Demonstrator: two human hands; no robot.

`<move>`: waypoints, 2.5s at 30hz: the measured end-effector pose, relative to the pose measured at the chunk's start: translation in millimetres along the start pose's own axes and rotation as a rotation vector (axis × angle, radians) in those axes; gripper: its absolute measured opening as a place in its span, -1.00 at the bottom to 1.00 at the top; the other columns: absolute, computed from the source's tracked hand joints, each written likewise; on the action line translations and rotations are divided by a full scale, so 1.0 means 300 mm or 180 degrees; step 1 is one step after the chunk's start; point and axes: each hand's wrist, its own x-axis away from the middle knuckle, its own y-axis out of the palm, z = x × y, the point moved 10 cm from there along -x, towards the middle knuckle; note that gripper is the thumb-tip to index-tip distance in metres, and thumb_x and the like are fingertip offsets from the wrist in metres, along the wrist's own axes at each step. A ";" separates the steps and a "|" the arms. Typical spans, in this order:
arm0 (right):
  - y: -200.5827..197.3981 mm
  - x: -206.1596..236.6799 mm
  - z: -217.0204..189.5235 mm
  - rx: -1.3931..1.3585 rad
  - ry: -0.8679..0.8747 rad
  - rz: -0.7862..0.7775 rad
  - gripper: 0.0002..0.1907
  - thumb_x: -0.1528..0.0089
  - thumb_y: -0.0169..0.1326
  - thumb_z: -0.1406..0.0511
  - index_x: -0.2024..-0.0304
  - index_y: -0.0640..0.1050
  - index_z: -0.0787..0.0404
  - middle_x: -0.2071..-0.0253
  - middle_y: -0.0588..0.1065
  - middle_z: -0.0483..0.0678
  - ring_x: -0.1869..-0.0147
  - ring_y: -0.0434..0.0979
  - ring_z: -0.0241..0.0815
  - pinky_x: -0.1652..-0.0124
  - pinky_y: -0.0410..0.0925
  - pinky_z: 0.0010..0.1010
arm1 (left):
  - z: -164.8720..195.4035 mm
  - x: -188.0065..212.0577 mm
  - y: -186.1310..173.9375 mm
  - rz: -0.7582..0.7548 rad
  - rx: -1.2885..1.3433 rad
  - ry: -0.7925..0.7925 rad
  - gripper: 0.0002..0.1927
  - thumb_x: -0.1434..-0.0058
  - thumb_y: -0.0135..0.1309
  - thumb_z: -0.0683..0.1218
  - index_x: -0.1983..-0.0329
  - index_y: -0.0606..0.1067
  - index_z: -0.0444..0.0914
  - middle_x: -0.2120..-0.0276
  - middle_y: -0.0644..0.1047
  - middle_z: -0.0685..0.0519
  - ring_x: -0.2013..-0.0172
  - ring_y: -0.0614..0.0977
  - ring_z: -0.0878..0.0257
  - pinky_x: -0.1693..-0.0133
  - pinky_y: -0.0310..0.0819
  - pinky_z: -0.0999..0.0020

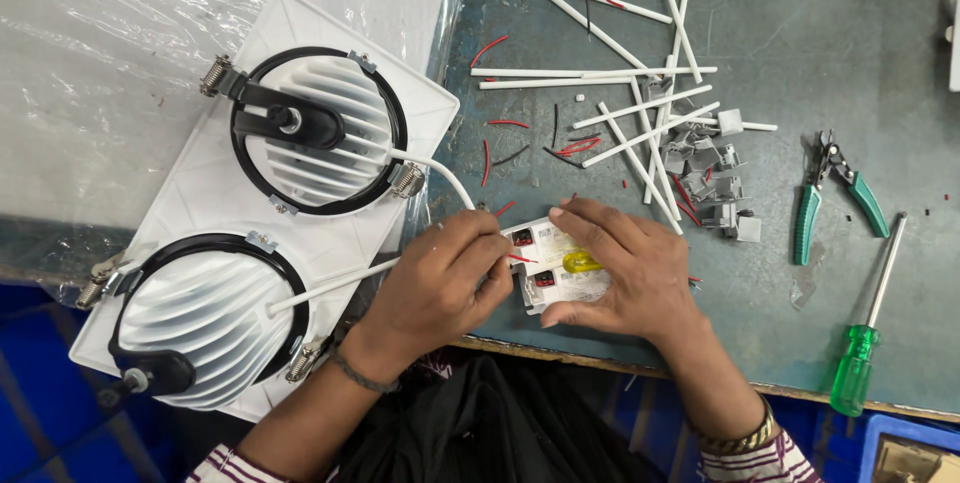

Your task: The person assembles LED light fixtures by stripping wires, connecting them to power drivers, and securing the connections with a screwdriver. They then place the completed units into a blue bin.

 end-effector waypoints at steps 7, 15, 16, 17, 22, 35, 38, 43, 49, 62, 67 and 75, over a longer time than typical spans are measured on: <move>0.004 0.003 0.000 0.0009 -0.0043 0.0006 0.00 0.15 0.23 -0.36 -0.12 0.55 0.14 -0.09 0.54 -0.04 0.05 0.64 -0.06 0.17 0.44 -0.31 | -0.019 -0.009 0.007 -0.0110 0.0212 -0.0160 -0.80 -0.18 0.21 -0.25 0.15 0.48 -0.33 0.15 0.47 -0.05 0.25 0.61 0.06 0.19 0.54 0.25; 0.006 0.004 0.003 0.0025 -0.0026 0.0001 -0.01 0.14 0.20 -0.37 -0.10 0.56 0.14 -0.08 0.55 -0.05 0.08 0.64 -0.08 0.20 0.44 -0.32 | -0.034 -0.009 0.016 -0.0208 0.0300 -0.0271 -0.81 -0.19 0.22 -0.24 0.16 0.49 -0.33 0.15 0.47 -0.05 0.28 0.61 0.10 0.21 0.54 0.26; 0.008 0.004 0.004 0.0024 -0.0019 -0.0004 -0.01 0.14 0.20 -0.37 -0.10 0.56 0.14 -0.08 0.55 -0.05 0.09 0.64 -0.08 0.20 0.44 -0.33 | -0.036 -0.009 0.018 -0.0218 0.0300 -0.0275 -0.82 -0.20 0.21 -0.24 0.16 0.49 -0.33 0.15 0.47 -0.05 0.28 0.62 0.10 0.22 0.55 0.27; 0.009 0.004 0.004 0.0022 -0.0013 -0.0009 -0.01 0.14 0.20 -0.38 -0.10 0.56 0.14 -0.08 0.55 -0.05 0.09 0.64 -0.09 0.20 0.44 -0.33 | -0.037 -0.008 0.020 -0.0227 0.0299 -0.0280 -0.82 -0.20 0.21 -0.24 0.16 0.50 -0.33 0.15 0.47 -0.05 0.28 0.62 0.11 0.22 0.55 0.28; 0.006 0.001 0.002 0.0011 -0.0020 -0.0011 0.00 0.13 0.20 -0.37 -0.11 0.56 0.14 -0.09 0.55 -0.05 0.06 0.64 -0.09 0.19 0.44 -0.33 | -0.037 -0.008 0.020 -0.0207 0.0282 -0.0254 -0.82 -0.20 0.21 -0.24 0.16 0.50 -0.35 0.14 0.47 -0.06 0.26 0.63 0.09 0.20 0.56 0.27; -0.057 0.076 0.109 -0.0997 0.0543 0.0290 -0.47 -0.30 -0.08 0.05 -0.18 0.51 0.21 0.01 0.53 0.08 0.19 0.56 -0.13 0.25 0.38 -0.43 | -0.067 -0.021 0.028 -0.0320 0.0395 -0.0475 -0.85 -0.17 0.18 -0.26 0.21 0.49 -0.33 0.18 0.46 -0.07 0.29 0.61 0.03 0.23 0.52 0.20; -0.142 0.137 0.149 -0.2013 0.1047 0.0874 -0.53 -0.46 -0.13 0.19 -0.34 0.43 0.28 0.16 0.53 0.06 0.21 0.51 -0.19 0.18 0.39 -0.44 | -0.077 -0.021 0.031 -0.0365 0.0464 -0.0561 -0.87 -0.18 0.17 -0.26 0.22 0.48 -0.32 0.20 0.46 -0.06 0.27 0.61 0.02 0.21 0.53 0.20; -0.234 0.184 0.114 -0.3023 0.1053 0.1862 -0.57 -0.49 0.01 0.39 -0.39 0.26 0.23 0.04 0.53 0.14 0.04 0.60 -0.07 -0.03 0.47 -0.19 | -0.077 -0.020 0.034 -0.0395 0.0497 -0.0540 -0.87 -0.19 0.16 -0.26 0.22 0.48 -0.32 0.19 0.46 -0.06 0.27 0.61 0.01 0.21 0.52 0.19; -0.183 0.119 0.046 -0.2439 0.0999 0.1873 -0.45 -0.56 -0.02 0.48 -0.39 0.04 -0.09 -0.05 0.49 0.16 -0.05 0.63 -0.08 -0.08 0.56 -0.08 | -0.069 -0.013 0.039 -0.0348 0.0370 -0.0378 -0.89 -0.23 0.13 -0.24 0.19 0.48 -0.33 0.19 0.43 -0.05 0.25 0.59 0.02 0.20 0.51 0.21; -0.105 0.024 -0.007 -0.2371 0.0644 0.1054 -0.42 -0.49 -0.07 0.56 -0.33 0.04 -0.10 -0.05 0.49 0.22 -0.05 0.66 0.07 -0.12 0.53 -0.03 | -0.069 -0.005 0.068 -0.0346 -0.0107 -0.0137 -0.93 -0.14 0.09 -0.24 0.36 0.42 -0.30 0.31 0.38 -0.06 0.38 0.56 0.07 0.31 0.48 0.20; -0.092 -0.006 -0.022 -0.2420 0.0662 0.0953 -0.42 -0.48 -0.07 0.55 -0.32 0.04 -0.11 -0.05 0.48 0.21 -0.06 0.64 0.07 -0.11 0.53 -0.02 | -0.066 -0.005 0.066 -0.0297 -0.0069 -0.0116 -0.93 -0.14 0.08 -0.24 0.35 0.42 -0.32 0.29 0.39 -0.07 0.37 0.56 0.07 0.31 0.48 0.20; -0.080 -0.018 -0.027 -0.2291 0.0648 0.0812 -0.40 -0.46 -0.05 0.57 -0.32 0.04 -0.09 -0.03 0.49 0.19 -0.06 0.66 0.07 -0.08 0.53 -0.08 | -0.065 -0.007 0.060 -0.0252 0.0018 -0.0133 -0.92 -0.14 0.09 -0.24 0.36 0.43 -0.33 0.28 0.39 -0.07 0.34 0.57 0.06 0.27 0.49 0.19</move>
